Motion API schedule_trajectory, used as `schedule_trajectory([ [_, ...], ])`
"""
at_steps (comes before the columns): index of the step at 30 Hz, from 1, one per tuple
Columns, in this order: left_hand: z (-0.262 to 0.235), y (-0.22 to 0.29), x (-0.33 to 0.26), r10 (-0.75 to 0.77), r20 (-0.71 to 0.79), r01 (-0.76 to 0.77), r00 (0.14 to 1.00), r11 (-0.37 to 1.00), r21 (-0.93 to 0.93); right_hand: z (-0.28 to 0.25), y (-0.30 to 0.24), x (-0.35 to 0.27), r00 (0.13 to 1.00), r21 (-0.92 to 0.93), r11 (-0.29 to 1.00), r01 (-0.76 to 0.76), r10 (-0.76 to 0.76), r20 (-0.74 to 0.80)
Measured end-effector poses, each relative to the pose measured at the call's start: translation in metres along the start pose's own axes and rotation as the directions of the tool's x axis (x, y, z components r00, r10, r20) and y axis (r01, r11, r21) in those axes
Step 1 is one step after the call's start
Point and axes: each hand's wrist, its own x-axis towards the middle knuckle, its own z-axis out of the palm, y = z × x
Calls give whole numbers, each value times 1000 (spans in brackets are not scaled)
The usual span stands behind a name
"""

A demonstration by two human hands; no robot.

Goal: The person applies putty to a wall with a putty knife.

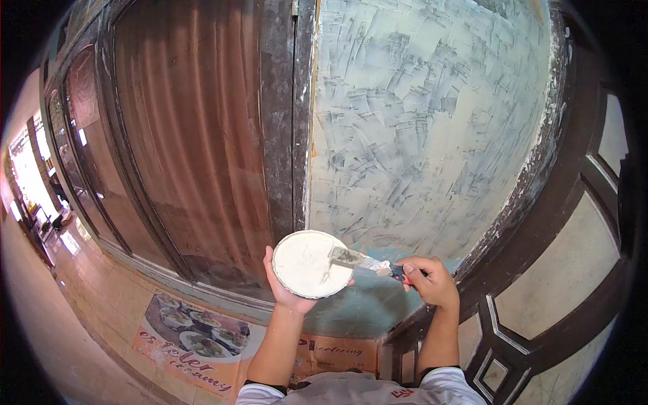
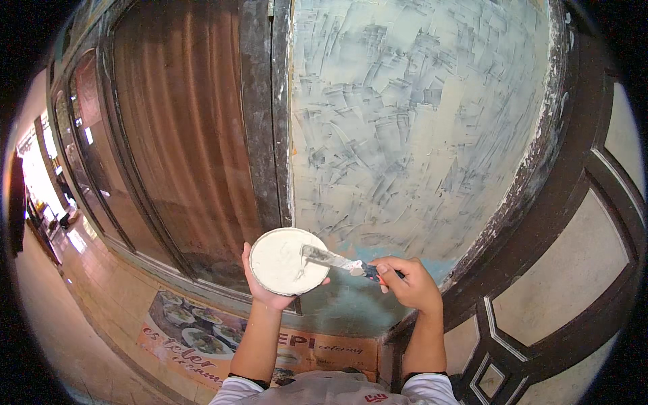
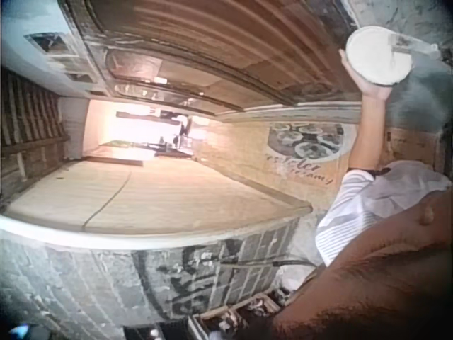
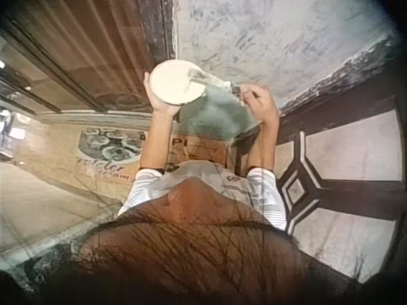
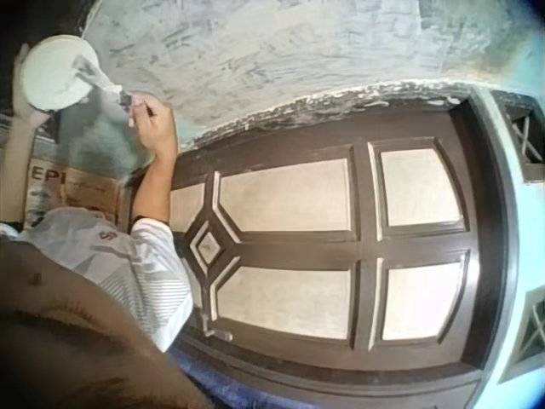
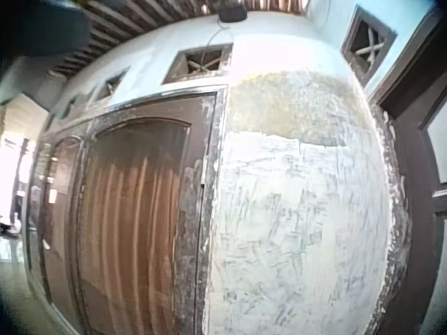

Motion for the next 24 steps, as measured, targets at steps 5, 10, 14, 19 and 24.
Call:
schedule_trajectory([
  [5, 10, -5, 1, -20, -19, 20, 1000, 1000, -17, 3, 9, -3, 999, 65, 997, -33, 34, -12],
  [10, 21, -2, 3, -38, 66, 41, 997, 998, -43, -5, -4, -7, 941, -246, 920, 306, -331, -69],
  [14, 13, 1, 5, 10, -7, -10, 1000, 998, 65, -18, -22, -10, 929, -384, 855, 347, -370, 17],
  [19, 7, -2, 7, 12, -44, -8, 999, 997, 71, -20, -23, -8, 925, -319, 876, 361, -379, 6],
  [24, 2, -5, 7, 33, -65, -28, 997, 996, 86, -22, -26, -7, 920, -372, 848, 376, -388, 45],
])
